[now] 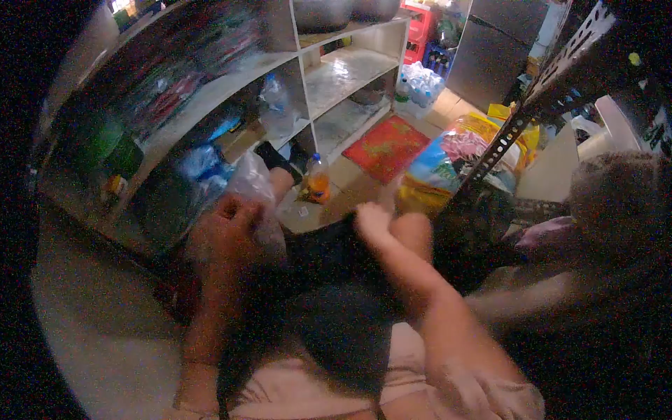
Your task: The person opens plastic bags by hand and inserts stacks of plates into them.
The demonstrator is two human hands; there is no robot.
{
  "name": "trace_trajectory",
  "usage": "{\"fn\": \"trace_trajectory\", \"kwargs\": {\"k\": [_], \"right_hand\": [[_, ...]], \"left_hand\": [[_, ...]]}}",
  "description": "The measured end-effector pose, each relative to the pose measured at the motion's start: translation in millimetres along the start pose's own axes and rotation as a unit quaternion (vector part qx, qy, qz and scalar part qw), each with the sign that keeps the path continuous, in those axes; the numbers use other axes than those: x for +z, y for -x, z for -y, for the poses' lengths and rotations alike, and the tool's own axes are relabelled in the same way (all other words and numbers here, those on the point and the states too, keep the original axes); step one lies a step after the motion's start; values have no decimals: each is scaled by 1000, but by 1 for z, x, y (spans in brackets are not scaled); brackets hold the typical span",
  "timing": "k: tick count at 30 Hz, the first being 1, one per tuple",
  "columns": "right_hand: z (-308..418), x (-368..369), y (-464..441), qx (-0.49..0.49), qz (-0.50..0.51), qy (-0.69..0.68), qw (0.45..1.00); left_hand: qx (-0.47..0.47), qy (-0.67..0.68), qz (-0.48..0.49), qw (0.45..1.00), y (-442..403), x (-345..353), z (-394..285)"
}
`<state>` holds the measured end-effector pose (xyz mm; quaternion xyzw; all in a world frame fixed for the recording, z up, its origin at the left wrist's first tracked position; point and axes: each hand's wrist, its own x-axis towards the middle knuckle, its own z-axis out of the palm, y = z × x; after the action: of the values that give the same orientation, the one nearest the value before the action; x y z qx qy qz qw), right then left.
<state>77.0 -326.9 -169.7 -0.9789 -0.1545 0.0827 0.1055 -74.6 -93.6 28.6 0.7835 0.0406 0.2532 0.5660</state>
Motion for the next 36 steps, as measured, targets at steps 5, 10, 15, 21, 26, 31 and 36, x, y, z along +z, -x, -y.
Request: {"fn": "trace_trajectory", "kwargs": {"k": [5,10,15,21,26,31,36], "right_hand": [[-7,20,6,11,-142,173,975],[60,75,22,-93,375,-53,921],[91,88,38,-166,474,-94,860],[112,82,30,-179,453,-127,864],[103,82,30,-172,451,-137,865],[94,84,34,-167,461,-137,861],[75,83,42,-158,468,-138,858]], "left_hand": [[-147,-16,-39,988,-2,-8,-35],[-230,-165,-4,959,4,1,-83],[-138,43,32,989,11,0,-29],[-179,124,36,975,14,19,-57],[-89,18,76,993,11,16,-59],[-175,-102,48,978,11,18,-51],[-165,139,18,976,12,26,-24]]}}
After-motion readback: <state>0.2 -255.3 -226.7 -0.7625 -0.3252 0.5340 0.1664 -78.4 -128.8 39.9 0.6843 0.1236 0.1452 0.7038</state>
